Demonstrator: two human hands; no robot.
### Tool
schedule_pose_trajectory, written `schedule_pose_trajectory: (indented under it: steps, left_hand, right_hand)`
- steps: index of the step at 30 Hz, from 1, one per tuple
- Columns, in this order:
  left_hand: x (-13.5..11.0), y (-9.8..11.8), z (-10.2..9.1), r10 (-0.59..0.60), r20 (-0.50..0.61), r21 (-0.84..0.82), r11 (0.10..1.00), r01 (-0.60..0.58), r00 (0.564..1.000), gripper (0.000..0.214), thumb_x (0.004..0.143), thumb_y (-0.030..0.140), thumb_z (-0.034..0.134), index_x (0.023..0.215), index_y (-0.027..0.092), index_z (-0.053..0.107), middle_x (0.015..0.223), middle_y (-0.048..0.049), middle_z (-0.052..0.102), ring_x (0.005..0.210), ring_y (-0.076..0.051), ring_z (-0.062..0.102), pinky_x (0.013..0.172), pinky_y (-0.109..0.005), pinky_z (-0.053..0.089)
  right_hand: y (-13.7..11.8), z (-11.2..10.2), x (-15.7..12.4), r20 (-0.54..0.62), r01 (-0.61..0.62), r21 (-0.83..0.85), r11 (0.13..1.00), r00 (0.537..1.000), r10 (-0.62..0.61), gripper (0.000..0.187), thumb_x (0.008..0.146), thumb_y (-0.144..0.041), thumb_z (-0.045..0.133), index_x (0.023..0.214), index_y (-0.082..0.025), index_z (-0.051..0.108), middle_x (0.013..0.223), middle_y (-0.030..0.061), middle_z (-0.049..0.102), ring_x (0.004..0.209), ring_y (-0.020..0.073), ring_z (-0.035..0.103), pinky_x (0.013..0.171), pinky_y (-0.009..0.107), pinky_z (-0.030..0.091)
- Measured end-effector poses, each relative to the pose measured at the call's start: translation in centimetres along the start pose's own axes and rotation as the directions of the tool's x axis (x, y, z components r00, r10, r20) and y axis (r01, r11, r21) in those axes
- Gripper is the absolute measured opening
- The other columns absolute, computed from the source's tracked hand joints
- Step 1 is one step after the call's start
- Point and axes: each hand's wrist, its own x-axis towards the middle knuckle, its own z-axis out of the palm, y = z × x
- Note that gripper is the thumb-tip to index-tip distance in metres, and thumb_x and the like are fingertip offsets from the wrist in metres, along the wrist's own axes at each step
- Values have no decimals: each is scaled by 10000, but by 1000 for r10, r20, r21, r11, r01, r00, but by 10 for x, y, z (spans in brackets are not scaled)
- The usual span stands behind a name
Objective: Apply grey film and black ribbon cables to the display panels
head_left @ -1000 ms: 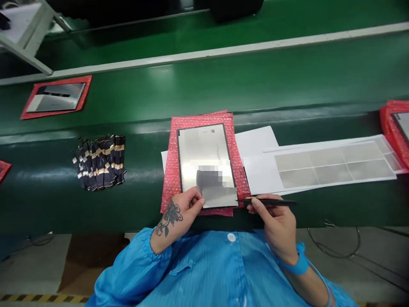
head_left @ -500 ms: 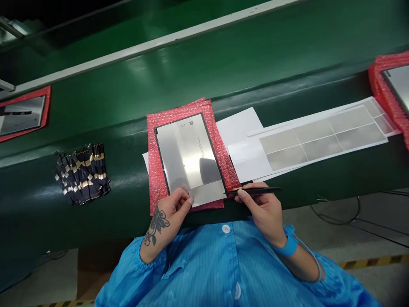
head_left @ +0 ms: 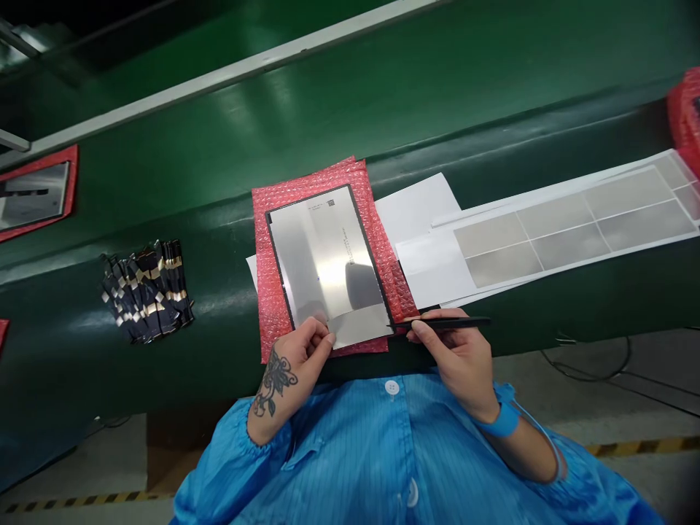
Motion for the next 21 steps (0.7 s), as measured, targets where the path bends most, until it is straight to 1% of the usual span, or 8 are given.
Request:
schedule_pose_trajectory:
  steps: [6,14,17,21]
  left_hand:
    - [-1,-1,3,68,-59,94,994,-63,996,221,869,336,520,692,208,548,529,56,493,470,-97,456,488,-209,353]
    - [-4,1,7,145,-99,183,975,-126,984,207,901,302,492,716,216,527,572,43,544,498,-114,511,508,-222,378]
    - [-5,3,9,176,-102,214,965,-151,979,215,918,309,468,729,222,523,589,35,557,505,-126,528,507,-234,393]
    - [-6,6,10,182,-85,279,948,-152,980,227,934,307,450,731,229,515,589,21,568,506,-144,552,495,-251,398]
  right_hand:
    - [1,0,-1,-17,-4,-46,999,1000,3,426,747,-593,814,834,-204,663,662,21,711,584,197,716,588,298,639]
    - [-1,1,-1,-12,31,-67,997,999,-32,403,759,-573,813,827,-202,671,650,26,719,575,186,718,565,257,624]
    - [-1,1,-1,-13,39,-64,997,999,-40,391,763,-564,814,824,-205,672,647,24,719,576,183,718,567,249,623]
    - [-1,1,-1,-21,23,-83,996,999,-25,407,754,-580,813,826,-205,671,643,25,716,574,196,720,574,280,634]
